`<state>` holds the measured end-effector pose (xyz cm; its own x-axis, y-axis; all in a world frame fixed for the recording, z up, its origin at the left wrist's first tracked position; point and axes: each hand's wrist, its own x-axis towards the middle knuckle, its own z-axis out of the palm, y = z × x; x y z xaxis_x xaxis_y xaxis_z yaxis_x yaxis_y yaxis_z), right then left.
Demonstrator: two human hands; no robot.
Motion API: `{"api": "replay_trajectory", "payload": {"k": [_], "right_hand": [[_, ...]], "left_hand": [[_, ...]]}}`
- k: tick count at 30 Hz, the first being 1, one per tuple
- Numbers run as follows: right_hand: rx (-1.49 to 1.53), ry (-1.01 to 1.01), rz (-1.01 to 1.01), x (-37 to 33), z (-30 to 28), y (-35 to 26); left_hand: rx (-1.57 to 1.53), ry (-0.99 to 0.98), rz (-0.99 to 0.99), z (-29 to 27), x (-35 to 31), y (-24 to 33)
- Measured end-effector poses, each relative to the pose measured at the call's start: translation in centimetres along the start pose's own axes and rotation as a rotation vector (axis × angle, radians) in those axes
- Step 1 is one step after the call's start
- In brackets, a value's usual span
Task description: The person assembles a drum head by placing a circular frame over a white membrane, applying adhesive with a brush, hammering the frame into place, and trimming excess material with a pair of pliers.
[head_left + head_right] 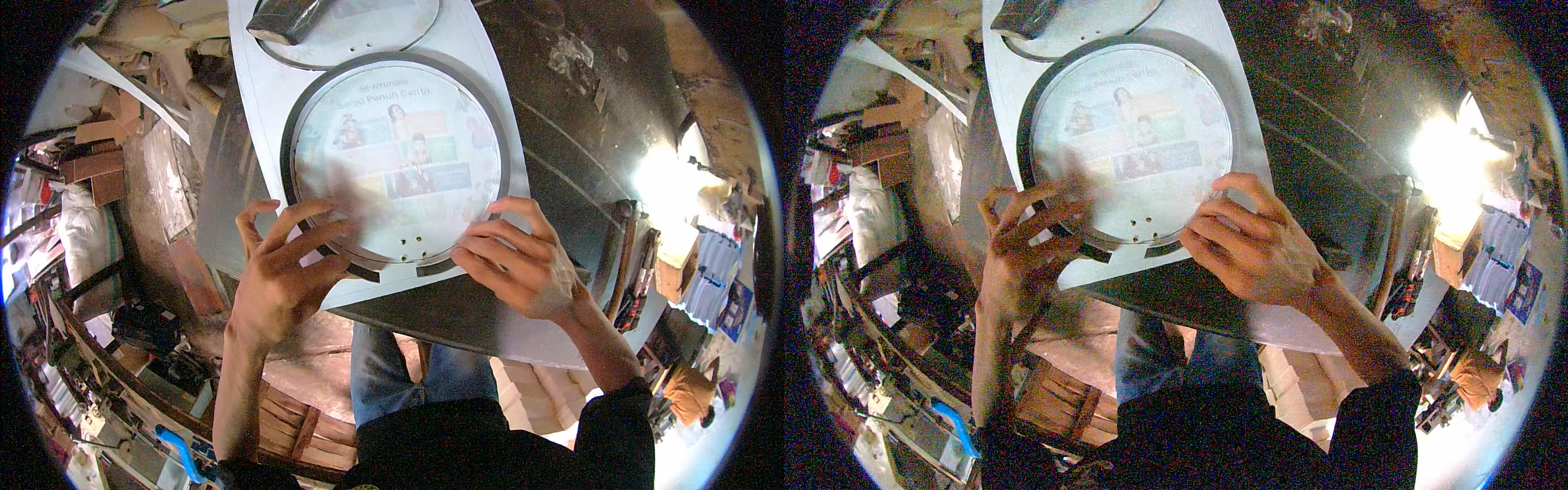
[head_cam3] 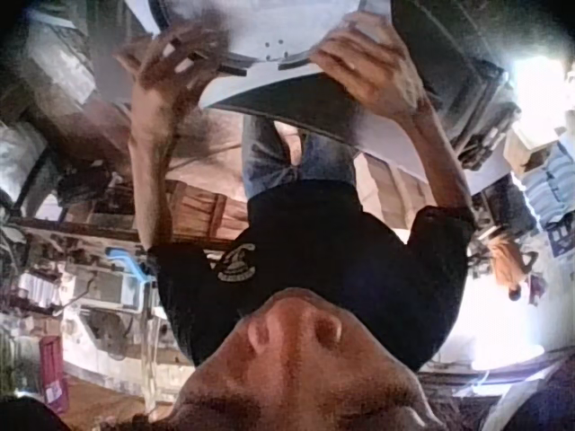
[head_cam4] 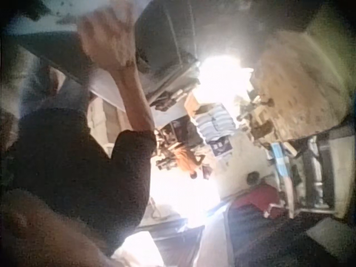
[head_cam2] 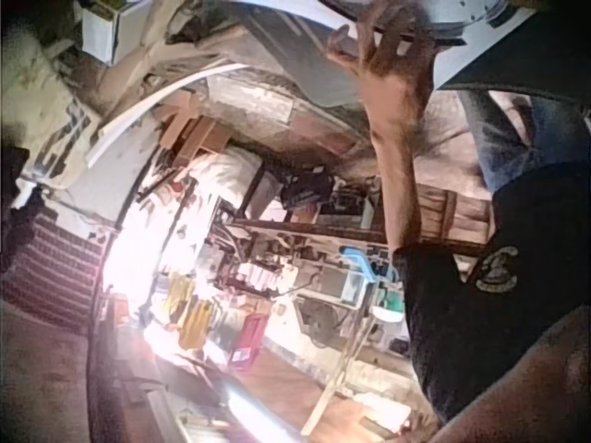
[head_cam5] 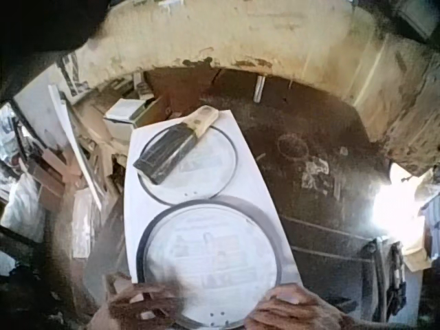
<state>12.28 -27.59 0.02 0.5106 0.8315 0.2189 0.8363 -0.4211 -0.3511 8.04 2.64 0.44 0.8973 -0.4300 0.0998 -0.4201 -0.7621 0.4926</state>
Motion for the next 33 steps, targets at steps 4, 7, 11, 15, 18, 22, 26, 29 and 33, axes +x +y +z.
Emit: {"api": "replay_trajectory", "payload": {"k": [4, 7, 11, 15, 18, 22, 26, 29, 33], "right_hand": [[-0.004, -0.012, -0.001, -0.8, -0.4, 0.3], [0.019, -0.038, -0.033, -1.0, -0.6, 0.2], [0.008, -0.057, -0.068, -0.6, -0.5, 0.4], [-0.011, -0.155, -0.071, 0.0, -0.8, 0.4], [0.042, -0.050, 0.114, 0.1, -2.2, 0.1], [0.051, 0.046, 0.302, 1.9, -3.1, -0.4], [0.242, -0.059, 0.325, 6.5, -2.1, -1.0], [0.226, -0.153, 0.279, 9.3, -1.1, -0.4], [0.157, -0.272, 0.235, 11.1, 0.0, 0.7]], "left_hand": [[-0.038, -0.078, 0.043, -1.0, 0.8, 0.9], [-0.107, -0.087, 0.004, -2.1, 2.8, 2.3], [0.044, -0.081, 0.064, -0.9, 6.8, 1.9], [0.061, -0.010, 0.112, -0.3, 7.0, 1.8], [0.006, 0.266, -0.241, -3.6, 5.2, 1.1], [-0.248, 0.606, -0.646, -4.5, 0.3, -0.7], [-0.637, 0.755, -0.748, 0.6, -2.0, 1.1], [-0.630, 0.817, -0.856, 2.4, -1.7, 0.6], [-0.097, 0.768, -0.697, 4.2, -1.5, -1.7]]}}
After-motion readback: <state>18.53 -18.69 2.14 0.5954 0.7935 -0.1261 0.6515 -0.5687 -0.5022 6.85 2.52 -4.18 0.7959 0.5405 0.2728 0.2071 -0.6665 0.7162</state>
